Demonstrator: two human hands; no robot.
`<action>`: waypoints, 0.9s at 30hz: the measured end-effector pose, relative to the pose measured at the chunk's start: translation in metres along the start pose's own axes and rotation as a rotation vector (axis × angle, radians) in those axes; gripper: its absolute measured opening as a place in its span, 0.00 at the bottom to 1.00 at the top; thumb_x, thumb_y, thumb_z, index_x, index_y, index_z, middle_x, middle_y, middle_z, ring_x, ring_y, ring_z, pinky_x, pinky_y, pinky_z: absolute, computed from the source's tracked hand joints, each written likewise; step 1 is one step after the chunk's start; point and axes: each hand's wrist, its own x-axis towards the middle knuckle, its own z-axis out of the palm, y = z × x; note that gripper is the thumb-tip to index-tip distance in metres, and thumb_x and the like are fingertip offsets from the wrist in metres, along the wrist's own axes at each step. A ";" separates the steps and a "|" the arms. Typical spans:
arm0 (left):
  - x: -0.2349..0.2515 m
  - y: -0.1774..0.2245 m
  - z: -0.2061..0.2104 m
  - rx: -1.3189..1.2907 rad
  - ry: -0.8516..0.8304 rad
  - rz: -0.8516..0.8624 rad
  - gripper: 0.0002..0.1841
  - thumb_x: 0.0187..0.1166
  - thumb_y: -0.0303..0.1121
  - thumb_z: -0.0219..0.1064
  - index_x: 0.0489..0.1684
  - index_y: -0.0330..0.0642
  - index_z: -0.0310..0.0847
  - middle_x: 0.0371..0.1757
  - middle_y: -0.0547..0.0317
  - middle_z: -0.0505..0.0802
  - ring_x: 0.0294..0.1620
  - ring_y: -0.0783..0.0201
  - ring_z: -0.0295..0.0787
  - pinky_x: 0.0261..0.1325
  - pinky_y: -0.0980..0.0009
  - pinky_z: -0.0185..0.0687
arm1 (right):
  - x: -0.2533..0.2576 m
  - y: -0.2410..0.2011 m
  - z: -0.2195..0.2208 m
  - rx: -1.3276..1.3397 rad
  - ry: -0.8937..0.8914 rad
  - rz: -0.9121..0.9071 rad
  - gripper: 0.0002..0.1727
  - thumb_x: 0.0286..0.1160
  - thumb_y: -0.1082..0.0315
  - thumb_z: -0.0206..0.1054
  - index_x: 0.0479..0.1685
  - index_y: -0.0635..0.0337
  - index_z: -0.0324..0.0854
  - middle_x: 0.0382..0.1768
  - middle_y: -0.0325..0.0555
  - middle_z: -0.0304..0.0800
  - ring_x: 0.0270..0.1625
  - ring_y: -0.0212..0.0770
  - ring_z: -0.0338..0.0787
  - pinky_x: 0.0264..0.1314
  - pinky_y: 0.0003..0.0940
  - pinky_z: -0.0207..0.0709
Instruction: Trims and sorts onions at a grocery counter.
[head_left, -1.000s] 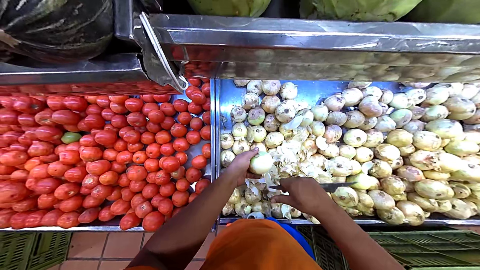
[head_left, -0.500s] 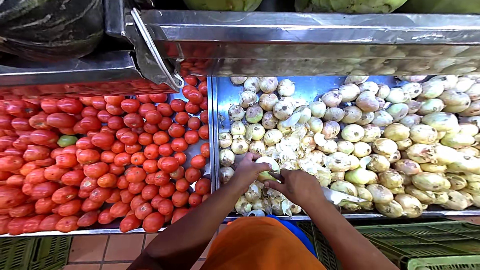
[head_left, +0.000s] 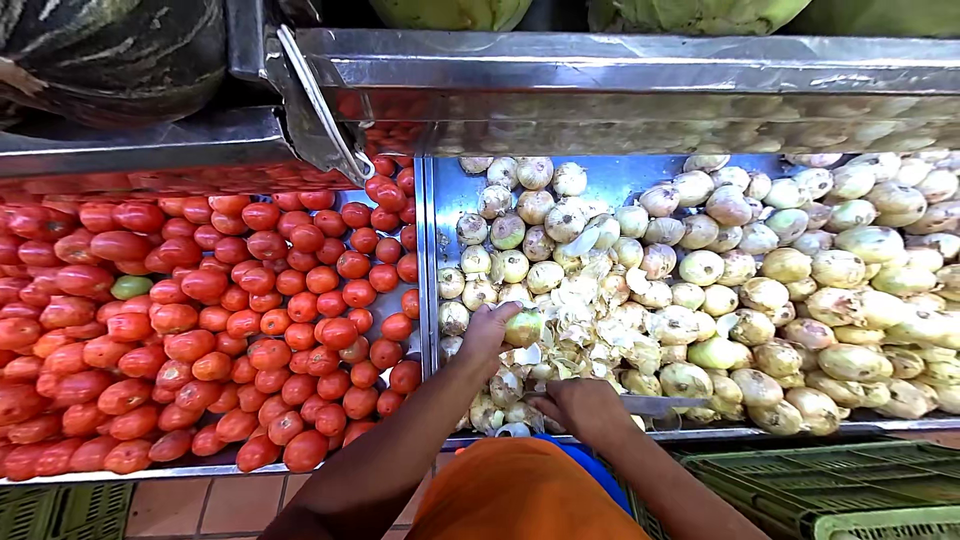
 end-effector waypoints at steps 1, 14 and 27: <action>-0.002 0.004 -0.001 0.017 -0.029 -0.004 0.27 0.80 0.43 0.71 0.72 0.37 0.70 0.62 0.39 0.88 0.59 0.45 0.89 0.58 0.49 0.88 | 0.000 0.005 -0.005 0.065 0.060 0.013 0.41 0.83 0.27 0.46 0.41 0.58 0.84 0.35 0.56 0.91 0.45 0.60 0.94 0.46 0.64 0.83; -0.021 -0.013 0.010 0.129 -0.019 0.093 0.25 0.71 0.41 0.77 0.61 0.36 0.78 0.50 0.42 0.92 0.50 0.48 0.91 0.53 0.48 0.86 | 0.002 0.009 -0.021 -0.075 0.411 -0.088 0.41 0.77 0.23 0.49 0.22 0.54 0.80 0.17 0.46 0.82 0.26 0.52 0.90 0.26 0.54 0.80; -0.040 0.003 -0.005 0.173 -0.205 0.015 0.32 0.81 0.60 0.63 0.76 0.48 0.75 0.71 0.50 0.86 0.72 0.52 0.82 0.72 0.47 0.78 | -0.014 0.043 -0.031 0.593 0.336 0.059 0.31 0.56 0.37 0.83 0.48 0.50 0.87 0.23 0.37 0.85 0.24 0.40 0.83 0.30 0.49 0.80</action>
